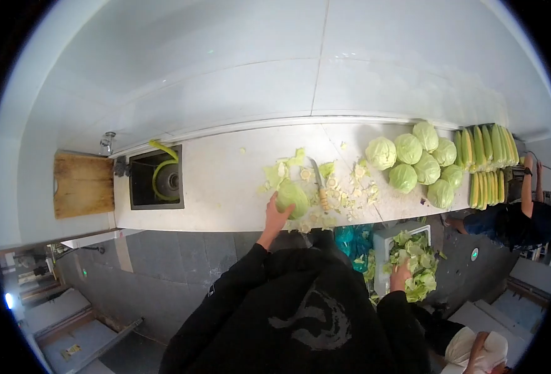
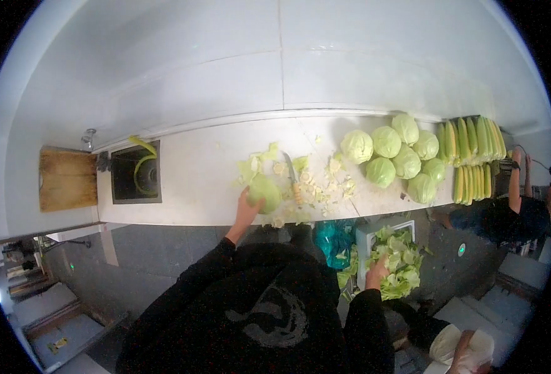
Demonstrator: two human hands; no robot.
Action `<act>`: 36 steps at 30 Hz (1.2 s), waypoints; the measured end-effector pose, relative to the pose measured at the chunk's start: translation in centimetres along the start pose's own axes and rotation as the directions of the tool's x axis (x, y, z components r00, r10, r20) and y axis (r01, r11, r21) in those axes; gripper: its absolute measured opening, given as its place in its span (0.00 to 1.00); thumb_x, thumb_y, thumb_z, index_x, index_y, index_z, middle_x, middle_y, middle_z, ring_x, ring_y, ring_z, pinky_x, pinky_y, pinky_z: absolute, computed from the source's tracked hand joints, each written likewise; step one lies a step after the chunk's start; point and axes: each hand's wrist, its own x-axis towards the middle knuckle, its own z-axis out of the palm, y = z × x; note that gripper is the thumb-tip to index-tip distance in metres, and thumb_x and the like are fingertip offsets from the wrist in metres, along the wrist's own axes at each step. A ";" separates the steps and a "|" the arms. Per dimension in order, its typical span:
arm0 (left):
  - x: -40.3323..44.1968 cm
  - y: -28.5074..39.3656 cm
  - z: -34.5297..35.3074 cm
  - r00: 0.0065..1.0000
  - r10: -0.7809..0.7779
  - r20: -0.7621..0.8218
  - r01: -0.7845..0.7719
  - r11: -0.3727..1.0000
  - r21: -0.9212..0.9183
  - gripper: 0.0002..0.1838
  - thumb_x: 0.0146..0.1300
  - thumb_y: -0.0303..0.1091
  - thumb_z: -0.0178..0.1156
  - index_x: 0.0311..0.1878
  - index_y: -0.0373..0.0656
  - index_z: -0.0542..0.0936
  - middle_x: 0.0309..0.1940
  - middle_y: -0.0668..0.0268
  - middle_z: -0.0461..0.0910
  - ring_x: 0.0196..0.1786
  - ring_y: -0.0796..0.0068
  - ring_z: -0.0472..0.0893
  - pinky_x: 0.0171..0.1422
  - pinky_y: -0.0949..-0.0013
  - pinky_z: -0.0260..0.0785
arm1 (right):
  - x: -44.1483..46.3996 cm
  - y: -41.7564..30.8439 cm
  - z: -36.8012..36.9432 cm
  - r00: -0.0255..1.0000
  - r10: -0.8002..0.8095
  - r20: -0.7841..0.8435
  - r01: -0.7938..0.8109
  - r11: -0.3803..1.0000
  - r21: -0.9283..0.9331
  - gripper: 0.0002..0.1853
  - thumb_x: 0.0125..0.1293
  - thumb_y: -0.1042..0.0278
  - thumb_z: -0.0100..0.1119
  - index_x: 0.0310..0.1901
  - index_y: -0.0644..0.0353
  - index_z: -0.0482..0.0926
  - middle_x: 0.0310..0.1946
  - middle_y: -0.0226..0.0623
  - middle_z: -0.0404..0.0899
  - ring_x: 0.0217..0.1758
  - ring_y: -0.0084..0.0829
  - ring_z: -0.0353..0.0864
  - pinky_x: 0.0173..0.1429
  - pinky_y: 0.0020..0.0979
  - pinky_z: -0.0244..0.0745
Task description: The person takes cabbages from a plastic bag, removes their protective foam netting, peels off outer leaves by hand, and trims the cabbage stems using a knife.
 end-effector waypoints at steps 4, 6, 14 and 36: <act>-1.4 1.0 -0.4 0.997 0.064 0.052 -0.067 0.997 0.043 0.48 0.47 0.47 0.74 0.67 0.39 0.60 0.58 0.46 0.66 0.62 0.45 0.67 0.65 0.49 0.62 | -0.1 -0.3 -1.5 0.990 0.101 0.098 -0.075 0.969 -0.234 0.25 0.69 0.64 0.55 0.65 0.59 0.65 0.54 0.44 0.74 0.50 0.36 0.79 0.49 0.39 0.76; -2.3 2.4 -0.5 0.995 0.078 0.067 -0.085 0.990 0.116 0.47 0.46 0.45 0.75 0.66 0.39 0.60 0.58 0.47 0.65 0.62 0.45 0.66 0.66 0.49 0.60 | -1.4 2.4 3.7 0.983 -0.060 0.176 0.122 0.922 -0.368 0.22 0.71 0.65 0.53 0.64 0.62 0.67 0.52 0.42 0.76 0.50 0.35 0.79 0.49 0.36 0.77; -4.2 4.4 -0.1 0.957 0.276 0.085 -0.288 0.933 0.217 0.48 0.45 0.40 0.76 0.67 0.39 0.60 0.64 0.47 0.58 0.64 0.45 0.63 0.70 0.50 0.56 | -21.2 2.0 30.5 0.142 0.008 0.990 0.958 0.250 -0.140 0.29 0.60 0.61 0.66 0.61 0.60 0.70 0.57 0.41 0.71 0.60 0.40 0.73 0.56 0.36 0.73; -1.7 -1.2 0.5 0.960 -0.026 0.277 0.160 0.866 -0.474 0.31 0.71 0.34 0.52 0.74 0.40 0.56 0.72 0.58 0.60 0.70 0.68 0.64 0.70 0.64 0.60 | -20.9 2.9 36.7 -0.192 0.331 0.924 0.958 -0.141 0.249 0.23 0.56 0.47 0.67 0.32 0.59 0.71 0.34 0.42 0.73 0.41 0.46 0.76 0.43 0.43 0.71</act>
